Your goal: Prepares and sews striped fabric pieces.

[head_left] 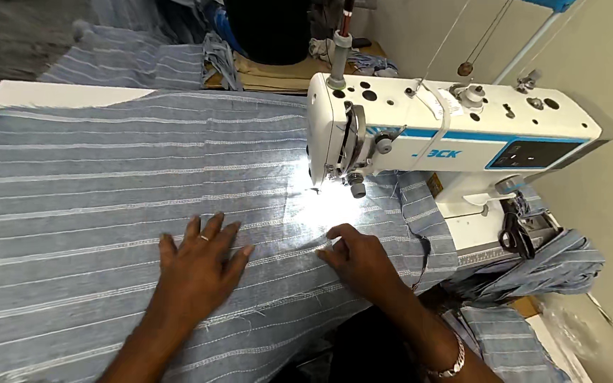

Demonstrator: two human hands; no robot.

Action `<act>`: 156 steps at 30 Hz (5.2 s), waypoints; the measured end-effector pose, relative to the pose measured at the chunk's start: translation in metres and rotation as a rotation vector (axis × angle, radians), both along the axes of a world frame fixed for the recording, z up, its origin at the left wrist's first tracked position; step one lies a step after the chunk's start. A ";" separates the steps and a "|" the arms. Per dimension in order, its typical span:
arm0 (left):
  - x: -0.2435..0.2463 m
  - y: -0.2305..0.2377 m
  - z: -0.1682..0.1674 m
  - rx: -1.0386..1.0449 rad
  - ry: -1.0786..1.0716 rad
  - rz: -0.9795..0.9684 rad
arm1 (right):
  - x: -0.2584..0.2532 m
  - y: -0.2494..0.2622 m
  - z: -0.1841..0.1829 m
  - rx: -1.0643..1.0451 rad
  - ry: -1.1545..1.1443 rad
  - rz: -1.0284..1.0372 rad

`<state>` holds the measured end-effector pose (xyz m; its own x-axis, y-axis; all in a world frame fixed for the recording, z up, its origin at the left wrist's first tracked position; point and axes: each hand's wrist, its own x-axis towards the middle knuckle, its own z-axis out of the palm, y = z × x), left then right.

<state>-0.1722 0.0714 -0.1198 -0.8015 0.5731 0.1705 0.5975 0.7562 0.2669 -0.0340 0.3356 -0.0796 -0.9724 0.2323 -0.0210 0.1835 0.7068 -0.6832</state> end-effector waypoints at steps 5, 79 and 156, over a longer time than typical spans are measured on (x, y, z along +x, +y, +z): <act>0.005 -0.009 -0.005 0.074 -0.030 -0.001 | 0.024 -0.002 -0.019 -0.187 0.040 -0.137; -0.082 0.092 0.029 -0.254 -0.019 -0.443 | 0.081 0.111 0.008 0.357 -0.068 -0.200; -0.006 0.134 0.004 -0.150 -0.057 -0.121 | 0.038 -0.013 -0.011 0.057 -0.136 -0.206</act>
<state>-0.1784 0.2051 -0.1159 -0.7309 0.6818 0.0318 0.6739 0.7134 0.1924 0.0043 0.3230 -0.0909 -0.8933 0.4302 -0.1300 0.4158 0.6814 -0.6023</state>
